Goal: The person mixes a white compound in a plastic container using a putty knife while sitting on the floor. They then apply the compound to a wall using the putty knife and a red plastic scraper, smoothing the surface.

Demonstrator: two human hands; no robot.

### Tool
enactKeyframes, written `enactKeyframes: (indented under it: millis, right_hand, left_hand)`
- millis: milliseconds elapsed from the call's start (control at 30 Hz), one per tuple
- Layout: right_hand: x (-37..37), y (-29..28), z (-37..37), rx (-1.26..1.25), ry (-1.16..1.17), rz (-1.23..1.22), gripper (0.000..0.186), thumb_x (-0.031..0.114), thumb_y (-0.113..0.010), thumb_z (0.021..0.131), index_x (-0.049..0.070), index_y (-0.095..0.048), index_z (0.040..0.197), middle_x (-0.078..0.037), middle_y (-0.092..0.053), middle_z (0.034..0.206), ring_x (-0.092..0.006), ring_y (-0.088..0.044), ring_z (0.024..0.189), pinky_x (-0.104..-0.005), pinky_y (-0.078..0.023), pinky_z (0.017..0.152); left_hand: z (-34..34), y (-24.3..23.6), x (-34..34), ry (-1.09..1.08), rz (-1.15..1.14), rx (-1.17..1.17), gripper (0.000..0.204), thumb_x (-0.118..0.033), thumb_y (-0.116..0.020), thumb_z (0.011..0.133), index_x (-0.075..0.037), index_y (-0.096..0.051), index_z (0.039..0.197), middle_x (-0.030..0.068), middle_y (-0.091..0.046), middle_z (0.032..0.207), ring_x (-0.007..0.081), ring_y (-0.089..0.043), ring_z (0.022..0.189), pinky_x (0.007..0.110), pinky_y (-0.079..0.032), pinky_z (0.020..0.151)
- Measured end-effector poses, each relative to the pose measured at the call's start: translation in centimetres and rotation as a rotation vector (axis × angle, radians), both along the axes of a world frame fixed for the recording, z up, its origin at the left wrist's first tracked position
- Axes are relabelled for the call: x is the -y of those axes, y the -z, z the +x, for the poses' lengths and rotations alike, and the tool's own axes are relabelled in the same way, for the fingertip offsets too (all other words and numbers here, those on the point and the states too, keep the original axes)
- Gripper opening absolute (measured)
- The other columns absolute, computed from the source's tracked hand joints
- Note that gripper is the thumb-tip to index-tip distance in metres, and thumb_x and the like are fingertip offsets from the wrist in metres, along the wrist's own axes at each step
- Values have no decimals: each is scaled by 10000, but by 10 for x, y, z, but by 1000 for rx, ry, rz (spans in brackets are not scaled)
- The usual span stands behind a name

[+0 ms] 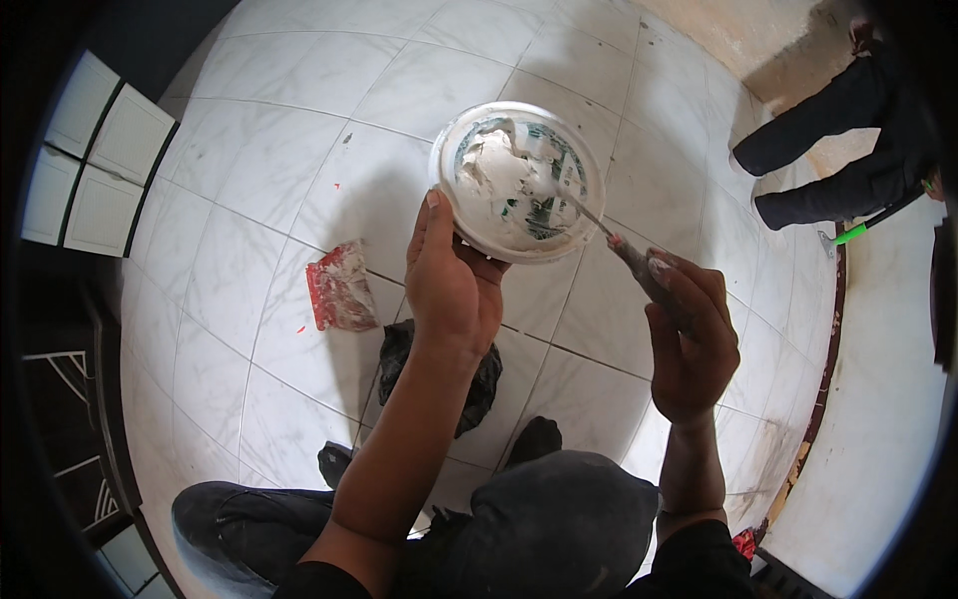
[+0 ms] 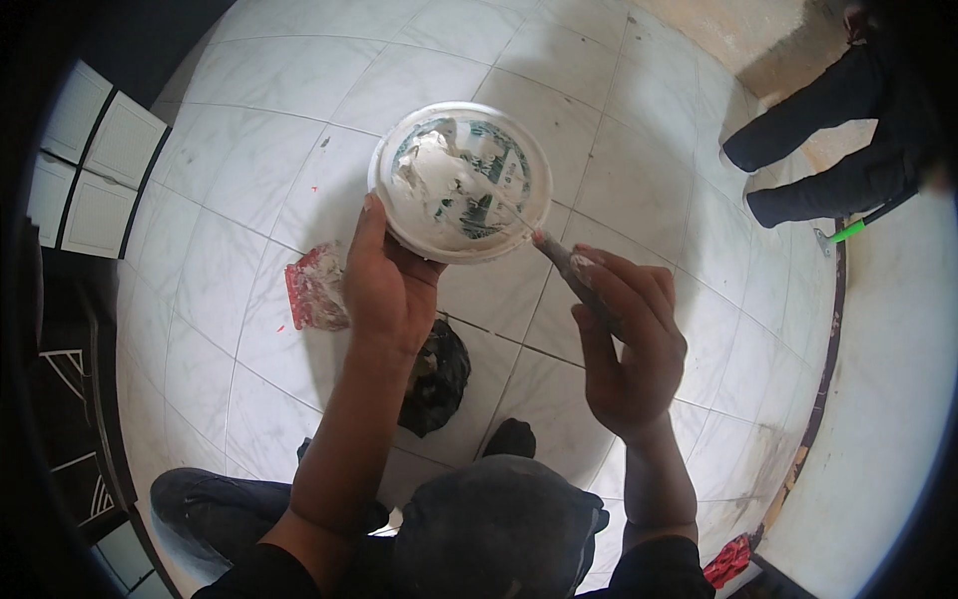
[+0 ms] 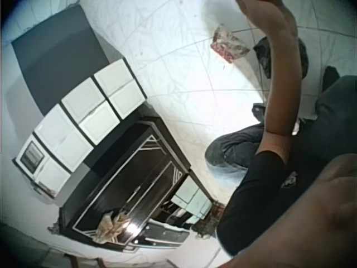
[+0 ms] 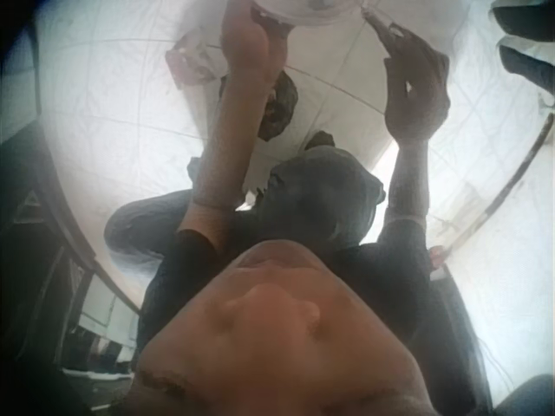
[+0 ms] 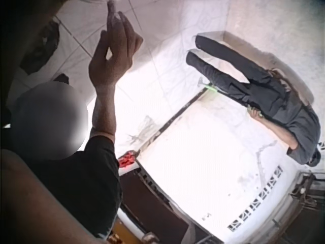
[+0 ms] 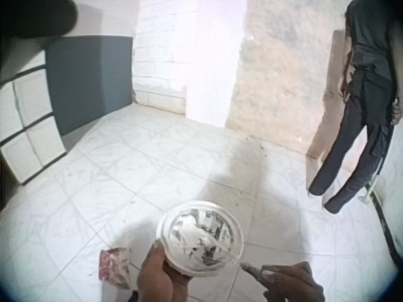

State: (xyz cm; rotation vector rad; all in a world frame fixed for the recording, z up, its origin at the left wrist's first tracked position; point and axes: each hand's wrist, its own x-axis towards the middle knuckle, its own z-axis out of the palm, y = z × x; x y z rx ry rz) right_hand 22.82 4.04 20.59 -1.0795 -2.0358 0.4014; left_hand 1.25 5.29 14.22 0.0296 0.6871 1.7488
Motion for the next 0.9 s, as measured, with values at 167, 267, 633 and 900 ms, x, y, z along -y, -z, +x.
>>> enactKeyframes:
  millis: [167,267,633,900]
  right_hand:
    - [7,27,-19,349,-131,228,445,-60,-738,805,14,-715,1243,-139,-717,1331,-259,-579,930,-393,-496,812]
    - [7,30,-16,270,-97,239,436,-70,-725,813,2,-711,1242,-185,-700,1345,-276,-654,967,-338,-512,820]
    - [29,52,-18,196,-18,245,405,-99,-689,905,-99,-638,1306,-280,-685,1292,-420,-674,1138,-445,-571,948]
    - [46,44,4,345,-115,199,322,-99,-692,814,-82,-742,1132,-194,-706,1292,-352,-646,1162,-390,-587,941]
  left_hand:
    - [8,-10,5,28,-33,34,478,-335,-363,1158,-2,-446,1491,180,-556,1461,298,-615,1308,487,-567,1073]
    - [6,-6,4,25,-29,30,487,-341,-352,1159,0,-445,1494,179,-547,1483,299,-593,1338,491,-542,1100]
    - [14,-18,3,-70,-37,102,485,-324,-380,1155,9,-426,1504,192,-534,1486,314,-594,1337,503,-543,1106]
    - [0,-15,-3,-111,59,61,491,-306,-385,1153,20,-394,1520,220,-519,1477,348,-609,1315,518,-580,1064]
